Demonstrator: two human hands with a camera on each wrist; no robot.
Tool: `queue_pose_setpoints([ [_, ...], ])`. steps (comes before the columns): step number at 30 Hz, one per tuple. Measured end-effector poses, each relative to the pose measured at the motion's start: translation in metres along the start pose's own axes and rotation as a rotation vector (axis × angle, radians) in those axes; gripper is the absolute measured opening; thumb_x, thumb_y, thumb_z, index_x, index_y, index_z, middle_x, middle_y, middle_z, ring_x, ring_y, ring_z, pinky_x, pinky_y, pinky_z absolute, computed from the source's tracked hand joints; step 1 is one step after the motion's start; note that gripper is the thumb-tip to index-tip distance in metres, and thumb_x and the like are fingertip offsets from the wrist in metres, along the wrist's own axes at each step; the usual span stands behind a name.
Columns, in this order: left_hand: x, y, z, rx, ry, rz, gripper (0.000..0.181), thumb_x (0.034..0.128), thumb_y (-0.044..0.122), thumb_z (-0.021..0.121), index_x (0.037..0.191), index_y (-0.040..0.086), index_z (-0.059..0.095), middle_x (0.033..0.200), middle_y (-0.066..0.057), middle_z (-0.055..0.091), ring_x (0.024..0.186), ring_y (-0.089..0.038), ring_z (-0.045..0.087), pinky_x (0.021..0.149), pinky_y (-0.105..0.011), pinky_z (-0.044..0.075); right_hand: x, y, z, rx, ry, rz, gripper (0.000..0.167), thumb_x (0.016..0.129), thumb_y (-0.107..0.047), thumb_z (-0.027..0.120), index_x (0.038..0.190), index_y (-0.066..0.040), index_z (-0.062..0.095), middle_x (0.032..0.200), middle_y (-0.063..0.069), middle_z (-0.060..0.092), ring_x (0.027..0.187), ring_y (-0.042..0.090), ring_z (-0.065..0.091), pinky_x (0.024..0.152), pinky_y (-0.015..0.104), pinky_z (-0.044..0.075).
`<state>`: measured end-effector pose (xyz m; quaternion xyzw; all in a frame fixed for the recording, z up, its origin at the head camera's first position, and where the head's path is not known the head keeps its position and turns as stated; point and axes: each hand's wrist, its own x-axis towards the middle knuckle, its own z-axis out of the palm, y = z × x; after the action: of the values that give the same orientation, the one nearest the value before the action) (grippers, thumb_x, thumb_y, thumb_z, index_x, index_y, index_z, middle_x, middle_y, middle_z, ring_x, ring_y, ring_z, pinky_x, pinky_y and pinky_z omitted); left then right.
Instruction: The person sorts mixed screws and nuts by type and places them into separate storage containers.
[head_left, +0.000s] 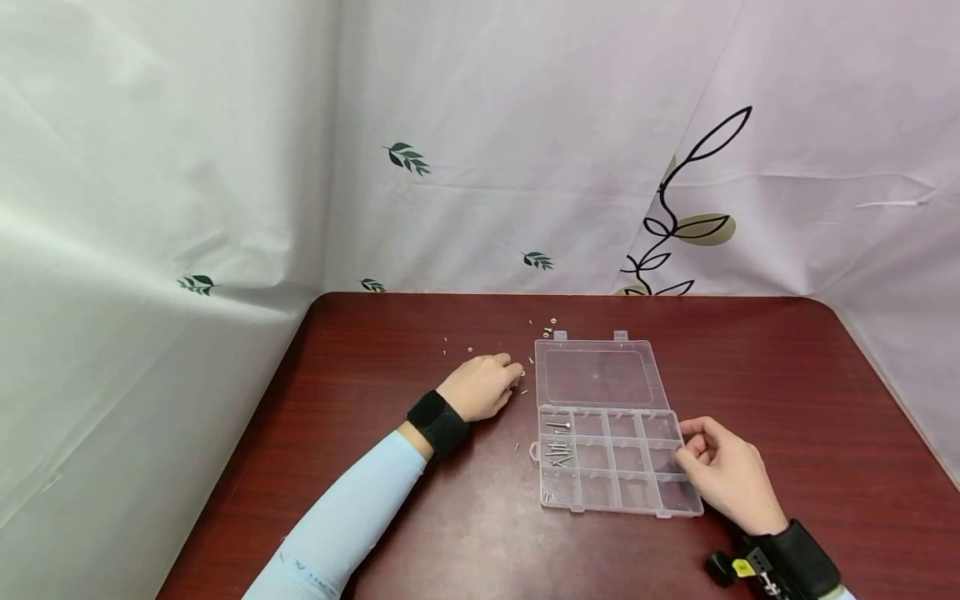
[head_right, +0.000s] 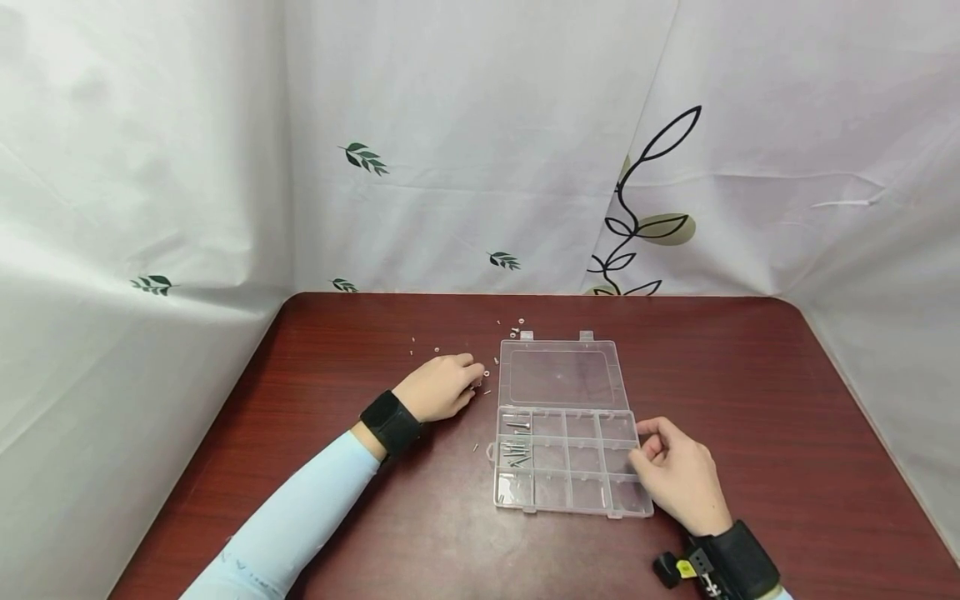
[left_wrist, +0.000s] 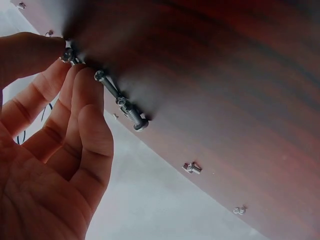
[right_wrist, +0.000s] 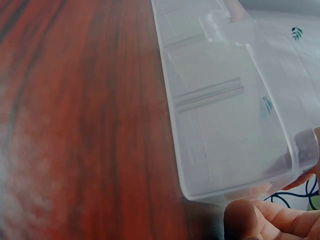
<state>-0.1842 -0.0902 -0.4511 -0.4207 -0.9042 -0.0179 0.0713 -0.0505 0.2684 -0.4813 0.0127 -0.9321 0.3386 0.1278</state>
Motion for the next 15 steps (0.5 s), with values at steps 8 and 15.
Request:
queue_pose_setpoints([
  [8, 0.0024, -0.001, 0.0017, 0.0, 0.008, 0.003, 0.007, 0.0911, 0.008, 0.062, 0.093, 0.014, 0.066, 0.082, 0.001, 0.057, 0.072, -0.016, 0.062, 0.068, -0.028, 0.052, -0.0003, -0.0008, 0.0001, 0.007, 0.0, 0.004, 0.027, 0.075, -0.002, 0.069, 0.1, -0.013, 0.068, 0.068, -0.009, 0.055, 0.051, 0.002, 0.048, 0.053, 0.02, 0.034],
  [15, 0.0004, 0.0013, 0.0029, -0.009, 0.017, 0.017, 0.005, 0.0886, 0.009, 0.062, 0.09, 0.014, 0.062, 0.08, 0.002, 0.053, 0.069, -0.015, 0.059, 0.064, -0.029, 0.05, 0.0001, -0.0007, -0.0002, 0.004, 0.001, 0.003, 0.027, 0.075, -0.002, 0.068, 0.1, -0.013, 0.068, 0.068, -0.009, 0.055, 0.052, 0.002, 0.048, 0.053, 0.02, 0.034],
])
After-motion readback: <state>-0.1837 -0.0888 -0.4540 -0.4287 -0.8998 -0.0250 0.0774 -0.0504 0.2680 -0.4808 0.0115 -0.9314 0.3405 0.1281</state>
